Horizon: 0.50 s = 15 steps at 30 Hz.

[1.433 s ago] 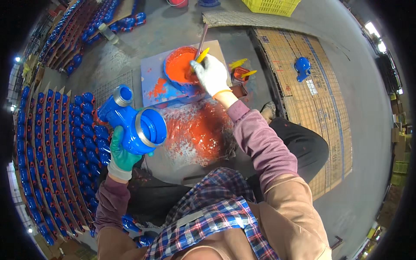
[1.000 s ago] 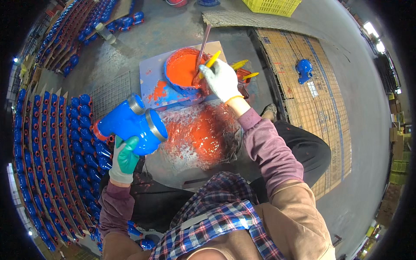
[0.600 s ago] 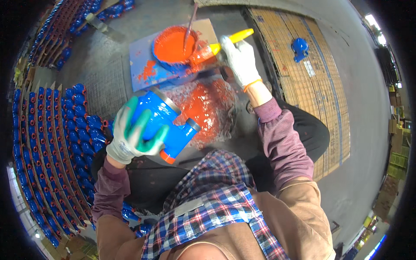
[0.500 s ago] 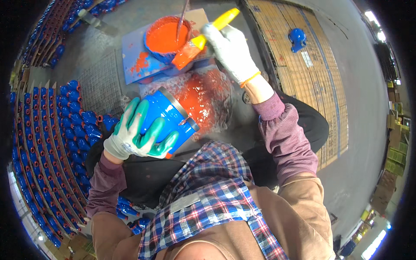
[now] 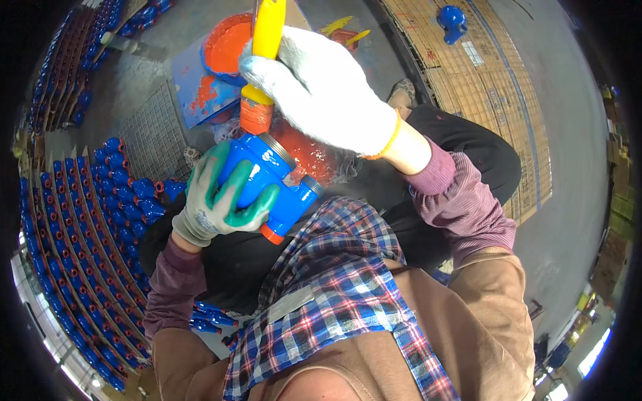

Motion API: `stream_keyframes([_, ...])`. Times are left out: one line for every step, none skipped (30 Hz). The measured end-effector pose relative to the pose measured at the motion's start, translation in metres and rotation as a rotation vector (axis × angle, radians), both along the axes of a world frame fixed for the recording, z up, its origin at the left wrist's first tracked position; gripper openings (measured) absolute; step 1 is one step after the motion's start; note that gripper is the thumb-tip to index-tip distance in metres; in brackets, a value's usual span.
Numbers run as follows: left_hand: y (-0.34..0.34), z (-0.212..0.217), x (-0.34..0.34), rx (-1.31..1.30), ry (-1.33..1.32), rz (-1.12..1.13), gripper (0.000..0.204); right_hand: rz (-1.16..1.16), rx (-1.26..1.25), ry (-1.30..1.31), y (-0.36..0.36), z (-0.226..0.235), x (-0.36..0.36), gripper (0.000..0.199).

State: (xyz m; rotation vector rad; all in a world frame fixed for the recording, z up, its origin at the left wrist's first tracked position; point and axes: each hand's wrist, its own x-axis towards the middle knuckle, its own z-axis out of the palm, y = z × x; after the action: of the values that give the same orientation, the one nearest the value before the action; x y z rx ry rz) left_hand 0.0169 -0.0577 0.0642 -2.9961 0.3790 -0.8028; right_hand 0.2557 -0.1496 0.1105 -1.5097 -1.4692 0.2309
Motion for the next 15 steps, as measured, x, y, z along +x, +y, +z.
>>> stream_keyframes([0.001,-0.003,-0.002,0.006,0.008,-0.007,0.051,-0.001,0.029,0.064,-0.007,0.001,-0.004,0.027])
stream_keyframes([0.001,-0.011,-0.007,-0.021,-0.004,0.067,0.052,-0.001,0.059,0.128,-0.012,0.002,-0.006,0.026])
stream_keyframes([0.001,-0.014,-0.010,-0.047,-0.016,0.143,0.054,0.006,0.147,0.096,-0.014,-0.008,-0.005,0.023])
stream_keyframes([0.000,-0.009,-0.010,-0.040,-0.011,0.131,0.054,-0.006,0.154,0.101,-0.019,-0.015,-0.006,0.023])
stream_keyframes([-0.003,-0.002,-0.010,-0.131,0.026,0.185,0.057,0.003,0.183,0.160,-0.024,-0.021,-0.008,0.023])
stream_keyframes([-0.006,0.004,-0.006,-0.221,0.063,0.240,0.060,0.013,0.214,0.219,-0.028,-0.023,-0.008,0.022])
stream_keyframes([-0.008,0.007,-0.002,-0.261,-0.013,0.186,0.069,0.024,0.223,0.215,-0.032,-0.023,-0.008,0.022])
stream_keyframes([-0.011,0.006,-0.003,-0.249,-0.003,0.175,0.069,0.012,0.235,0.223,-0.033,-0.026,-0.010,0.022])
stream_keyframes([-0.015,0.002,-0.007,-0.355,-0.023,0.250,0.075,0.033,0.259,0.288,-0.033,-0.030,-0.013,0.022])
stream_keyframes([-0.018,-0.001,-0.011,-0.462,-0.044,0.326,0.081,0.055,0.283,0.351,-0.034,-0.032,-0.014,0.022])
stream_keyframes([-0.018,-0.003,-0.014,-0.445,-0.048,0.365,0.087,0.044,0.295,0.357,-0.035,-0.032,-0.015,0.022])
stream_keyframes([-0.018,-0.006,-0.015,-0.434,-0.039,0.355,0.087,0.040,0.285,0.355,-0.036,-0.031,-0.017,0.022])
stream_keyframes([-0.020,-0.009,-0.013,-0.558,-0.082,0.374,0.085,0.031,0.271,0.348,-0.038,-0.032,-0.017,0.022])
stream_keyframes([-0.021,-0.010,-0.012,-0.682,-0.122,0.393,0.084,0.014,0.280,0.350,-0.039,-0.033,-0.017,0.022])
stream_keyframes([-0.022,-0.009,-0.012,-0.617,-0.111,0.435,0.088,-0.009,0.247,0.342,-0.040,-0.035,-0.017,0.022])
